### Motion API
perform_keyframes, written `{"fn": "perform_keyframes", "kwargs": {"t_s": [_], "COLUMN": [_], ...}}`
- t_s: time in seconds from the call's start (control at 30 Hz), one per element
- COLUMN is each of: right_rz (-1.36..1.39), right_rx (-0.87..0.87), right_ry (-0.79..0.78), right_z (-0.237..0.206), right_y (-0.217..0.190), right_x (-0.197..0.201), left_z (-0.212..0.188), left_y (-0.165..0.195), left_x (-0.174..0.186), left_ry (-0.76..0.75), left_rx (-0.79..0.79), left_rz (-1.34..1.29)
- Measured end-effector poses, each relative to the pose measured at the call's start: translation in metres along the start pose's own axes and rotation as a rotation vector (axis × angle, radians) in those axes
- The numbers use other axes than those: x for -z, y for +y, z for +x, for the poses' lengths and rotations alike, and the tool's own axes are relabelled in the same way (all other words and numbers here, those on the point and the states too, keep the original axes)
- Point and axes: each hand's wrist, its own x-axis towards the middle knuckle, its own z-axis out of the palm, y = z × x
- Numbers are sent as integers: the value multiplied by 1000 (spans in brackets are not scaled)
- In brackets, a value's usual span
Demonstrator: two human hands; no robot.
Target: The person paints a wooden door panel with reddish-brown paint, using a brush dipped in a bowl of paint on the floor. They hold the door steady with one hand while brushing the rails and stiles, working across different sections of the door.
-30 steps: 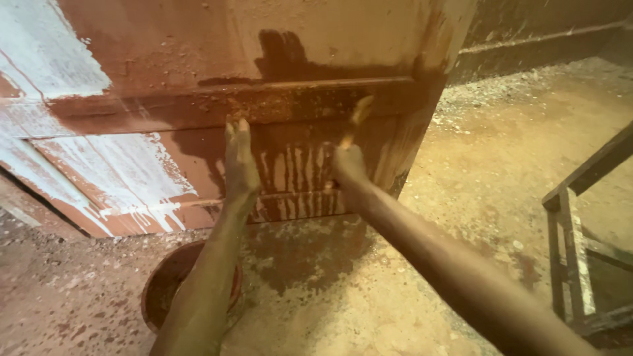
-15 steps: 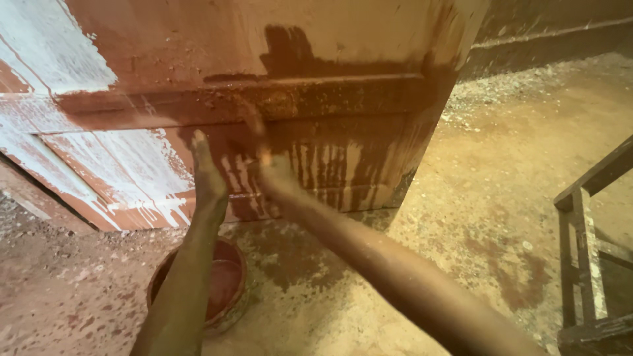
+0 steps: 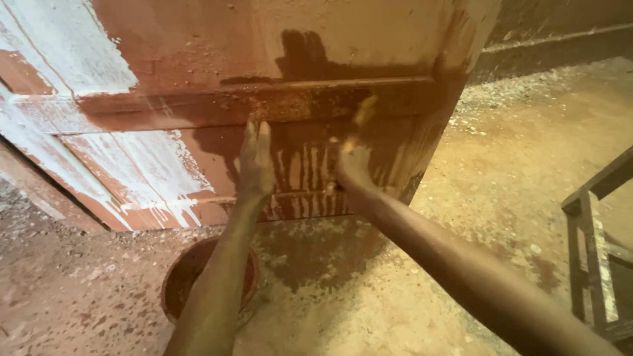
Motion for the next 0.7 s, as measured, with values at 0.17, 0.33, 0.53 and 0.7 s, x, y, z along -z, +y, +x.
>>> {"fn": "perform_keyframes", "kwargs": {"t_s": [0.17,0.33,0.53,0.7], "right_rz": [-326,-276,-198,-16], "right_rx": [158,172,218,217], "right_ry": [-418,-547,-17,219], "right_z": [-18,-25,-8,6], "right_y": [12,16,-3,-5], "right_x": [-50,-60,19,70], "left_z": [-2,1,-4,-2], "left_y": [-4,-20,-21,-15], "left_x": [8,16,8,-5], "left_ry": [65,56,30,14], "left_rx": [-1,-86,-21,-69], "left_rz": [-60,-45,-127,-49]}}
